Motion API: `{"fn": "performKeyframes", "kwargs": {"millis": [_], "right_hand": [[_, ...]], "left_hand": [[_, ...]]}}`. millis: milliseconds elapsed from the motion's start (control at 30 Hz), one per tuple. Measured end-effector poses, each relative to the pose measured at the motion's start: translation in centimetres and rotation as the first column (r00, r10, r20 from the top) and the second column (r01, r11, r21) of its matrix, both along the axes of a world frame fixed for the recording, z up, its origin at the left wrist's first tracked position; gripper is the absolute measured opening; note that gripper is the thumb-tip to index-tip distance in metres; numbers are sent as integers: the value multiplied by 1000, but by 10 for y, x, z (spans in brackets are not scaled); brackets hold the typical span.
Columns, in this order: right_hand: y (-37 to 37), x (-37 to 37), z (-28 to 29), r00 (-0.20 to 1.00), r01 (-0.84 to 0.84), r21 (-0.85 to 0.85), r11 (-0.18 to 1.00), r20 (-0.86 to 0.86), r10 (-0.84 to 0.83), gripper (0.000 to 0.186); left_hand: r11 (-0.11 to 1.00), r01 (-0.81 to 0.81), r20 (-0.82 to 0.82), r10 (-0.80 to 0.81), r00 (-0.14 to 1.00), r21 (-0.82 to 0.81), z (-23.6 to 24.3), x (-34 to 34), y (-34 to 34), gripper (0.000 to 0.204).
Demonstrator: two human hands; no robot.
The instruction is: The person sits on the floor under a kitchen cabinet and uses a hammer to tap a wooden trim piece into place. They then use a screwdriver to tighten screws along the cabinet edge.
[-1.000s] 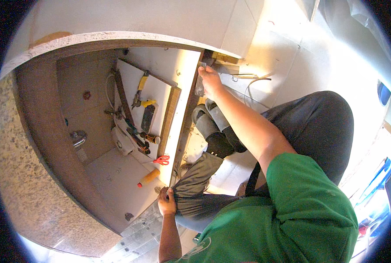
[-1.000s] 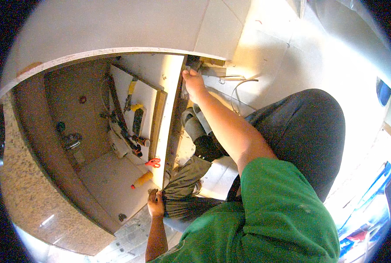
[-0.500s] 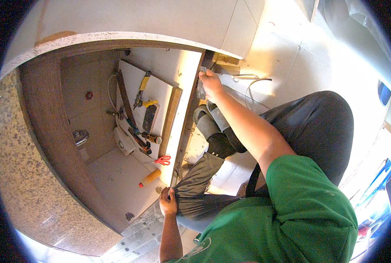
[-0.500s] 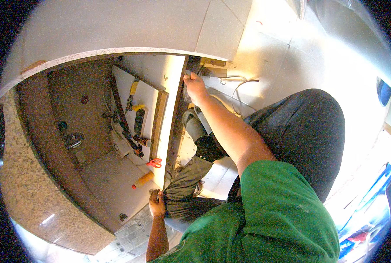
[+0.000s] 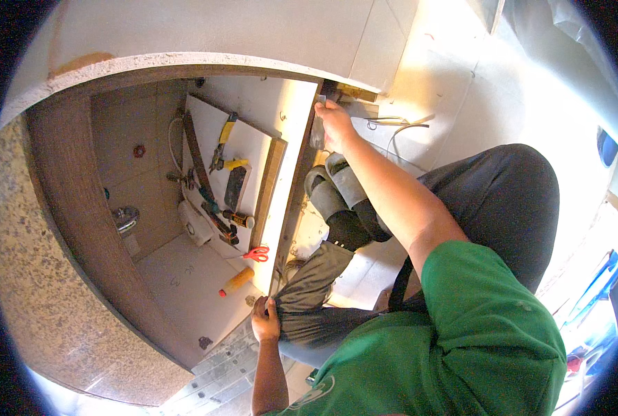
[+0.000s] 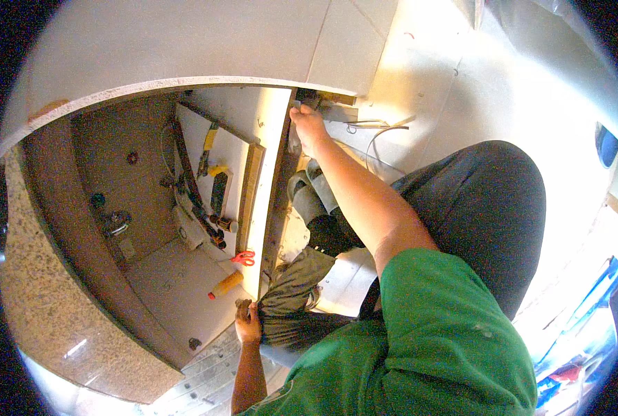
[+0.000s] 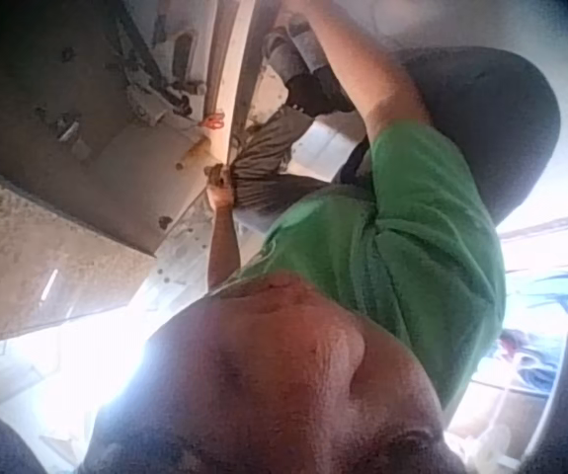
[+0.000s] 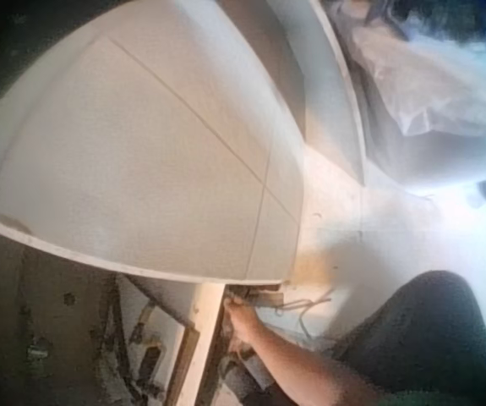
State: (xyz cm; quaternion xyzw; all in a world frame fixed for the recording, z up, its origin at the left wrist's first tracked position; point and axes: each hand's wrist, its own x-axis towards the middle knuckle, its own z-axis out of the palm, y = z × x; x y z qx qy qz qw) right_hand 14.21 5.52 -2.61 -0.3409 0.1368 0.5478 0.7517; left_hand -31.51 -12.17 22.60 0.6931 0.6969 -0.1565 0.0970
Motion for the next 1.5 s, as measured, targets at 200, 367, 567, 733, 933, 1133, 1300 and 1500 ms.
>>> {"fn": "performKeyframes", "kwargs": {"millis": [200,367,567,733,933,1133,1300,1500], "right_hand": [[-11,-22,2,980,97,104,990,-185,-76,28],[-15,-21,-14,951,62,268,961,-309,25,34],[-15,-18,-16,960,62,280,958,-279,20,41],[-12,-18,-1,960,137,248,959,-271,-67,37],[-9,-17,-1,949,170,299,939,-307,-74,34],[10,-9,-14,950,176,239,955,-295,-101,39],[6,-11,-20,929,155,217,964,-364,-67,37],[-5,-18,-12,892,198,311,929,-450,-39,34]], "left_hand": [[999,30,-17,-29,999,28,1,2,0,49],[997,66,18,-67,998,26,4,3,0,48],[1000,13,29,-14,999,20,-2,-7,0,49],[998,56,15,-56,998,43,-3,-10,-2,48],[999,50,-35,-49,998,19,-1,-5,-1,49],[998,59,-39,-58,998,21,0,-5,0,51],[998,56,-56,-56,997,3,3,2,2,51],[999,46,-19,-46,999,16,8,7,1,52]]}}
